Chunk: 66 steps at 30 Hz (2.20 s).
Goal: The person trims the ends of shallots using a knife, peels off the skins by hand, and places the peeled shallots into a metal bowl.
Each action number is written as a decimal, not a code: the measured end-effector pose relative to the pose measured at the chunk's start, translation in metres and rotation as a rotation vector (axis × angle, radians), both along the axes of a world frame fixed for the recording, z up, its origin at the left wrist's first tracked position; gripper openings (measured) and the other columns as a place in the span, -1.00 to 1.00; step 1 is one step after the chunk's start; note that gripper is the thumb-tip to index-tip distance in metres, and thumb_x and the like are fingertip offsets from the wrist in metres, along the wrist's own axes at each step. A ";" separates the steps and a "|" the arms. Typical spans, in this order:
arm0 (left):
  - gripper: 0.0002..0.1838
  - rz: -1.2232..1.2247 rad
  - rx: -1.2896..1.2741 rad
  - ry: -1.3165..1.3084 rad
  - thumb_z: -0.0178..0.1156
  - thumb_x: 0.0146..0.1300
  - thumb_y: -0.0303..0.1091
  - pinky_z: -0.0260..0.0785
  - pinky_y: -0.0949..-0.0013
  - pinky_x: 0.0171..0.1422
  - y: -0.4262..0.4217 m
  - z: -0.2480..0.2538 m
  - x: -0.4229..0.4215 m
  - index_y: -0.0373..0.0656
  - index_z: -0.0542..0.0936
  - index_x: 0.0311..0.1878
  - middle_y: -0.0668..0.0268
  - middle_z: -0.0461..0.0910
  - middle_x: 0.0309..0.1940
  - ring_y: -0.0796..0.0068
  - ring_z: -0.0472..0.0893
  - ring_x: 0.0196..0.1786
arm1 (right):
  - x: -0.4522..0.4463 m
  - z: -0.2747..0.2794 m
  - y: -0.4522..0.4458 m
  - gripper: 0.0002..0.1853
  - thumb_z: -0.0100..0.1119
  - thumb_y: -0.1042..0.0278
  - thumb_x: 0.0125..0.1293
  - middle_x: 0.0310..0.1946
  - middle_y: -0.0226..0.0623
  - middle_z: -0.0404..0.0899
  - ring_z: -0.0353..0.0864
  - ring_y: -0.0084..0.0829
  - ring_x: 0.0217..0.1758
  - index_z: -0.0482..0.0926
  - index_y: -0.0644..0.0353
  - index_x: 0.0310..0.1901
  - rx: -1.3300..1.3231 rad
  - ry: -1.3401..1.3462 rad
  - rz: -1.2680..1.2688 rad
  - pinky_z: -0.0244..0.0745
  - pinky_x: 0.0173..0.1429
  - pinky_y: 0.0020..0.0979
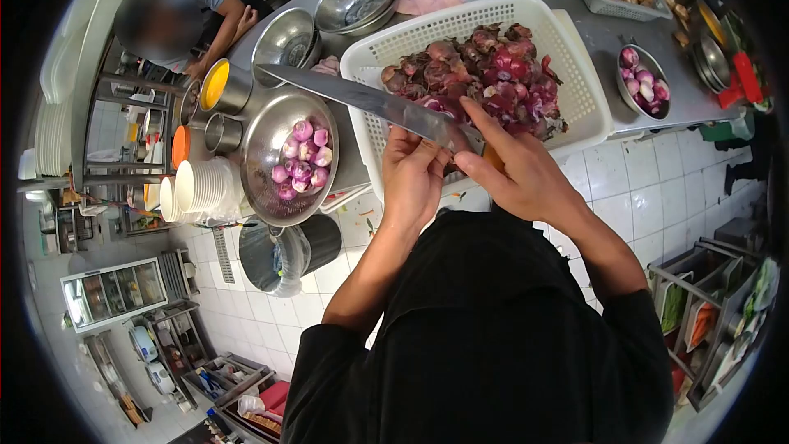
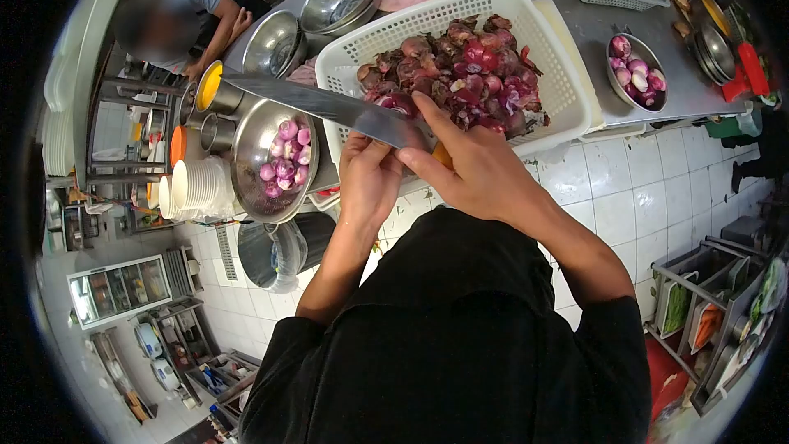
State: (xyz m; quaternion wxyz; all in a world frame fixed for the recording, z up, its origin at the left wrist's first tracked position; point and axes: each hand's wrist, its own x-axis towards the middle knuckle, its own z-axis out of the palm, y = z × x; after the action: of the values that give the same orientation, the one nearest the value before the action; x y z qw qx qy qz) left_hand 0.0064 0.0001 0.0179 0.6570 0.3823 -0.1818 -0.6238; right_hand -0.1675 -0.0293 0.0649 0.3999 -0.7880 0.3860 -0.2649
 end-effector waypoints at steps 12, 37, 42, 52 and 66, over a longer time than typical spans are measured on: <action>-0.62 0.140 -0.106 -0.035 0.01 0.37 -0.70 0.53 0.43 0.01 -0.002 -0.005 -0.012 -0.19 0.36 0.20 0.26 0.52 0.07 0.49 0.59 0.00 | 0.012 -0.019 -0.001 -0.38 0.06 0.02 0.45 -0.55 0.01 0.58 0.63 0.01 -0.48 0.34 0.29 0.38 -0.002 -0.059 -0.052 0.48 -0.33 -0.15; -0.40 -0.092 -0.146 -0.108 0.12 0.30 -0.73 0.46 0.38 0.25 0.003 0.007 0.027 -0.32 0.29 0.41 0.15 0.47 0.25 0.46 0.55 0.18 | -0.017 -0.011 -0.040 -0.50 -0.01 -0.21 0.48 -0.72 -0.46 0.31 0.27 -0.63 -0.75 0.55 0.16 -0.11 0.628 -0.161 -0.322 0.17 -0.65 -0.50; -0.46 0.031 -0.114 -0.195 0.12 0.33 -0.66 0.48 0.32 0.23 0.024 0.012 0.056 -0.31 0.32 0.38 0.19 0.53 0.16 0.42 0.59 0.13 | -0.024 -0.016 -0.042 -0.47 -0.01 -0.20 0.48 -0.70 -0.49 0.28 0.26 -0.63 -0.73 0.57 0.14 0.10 0.680 -0.089 -0.396 0.14 -0.66 -0.52; -0.45 0.572 0.225 -0.775 0.41 0.14 -0.50 0.48 0.44 -0.05 0.058 -0.048 0.238 -0.41 0.49 0.20 0.21 0.66 -0.13 0.47 0.64 -0.18 | -0.009 -0.013 -0.038 -0.58 0.04 -0.11 0.49 -0.67 -0.47 0.32 0.25 -0.65 -0.73 0.53 0.13 -0.26 0.488 -0.205 -0.412 0.11 -0.67 -0.57; -0.71 0.037 -0.428 -1.628 0.37 0.17 -0.41 0.52 0.29 -0.03 -0.066 0.012 0.143 -0.21 0.68 -0.02 0.16 0.64 -0.10 0.24 0.66 -0.09 | -0.027 0.003 -0.003 -0.29 0.02 -0.11 0.50 -0.66 -0.47 0.27 0.25 -0.67 -0.69 0.19 0.18 0.49 0.553 -0.300 -0.586 0.12 -0.66 -0.57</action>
State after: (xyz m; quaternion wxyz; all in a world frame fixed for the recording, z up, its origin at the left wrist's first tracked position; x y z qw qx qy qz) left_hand 0.1490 -0.0664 0.0299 0.3891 0.5829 -0.7070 -0.0947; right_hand -0.1948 -0.0323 0.0676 0.5556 -0.4608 0.5877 -0.3655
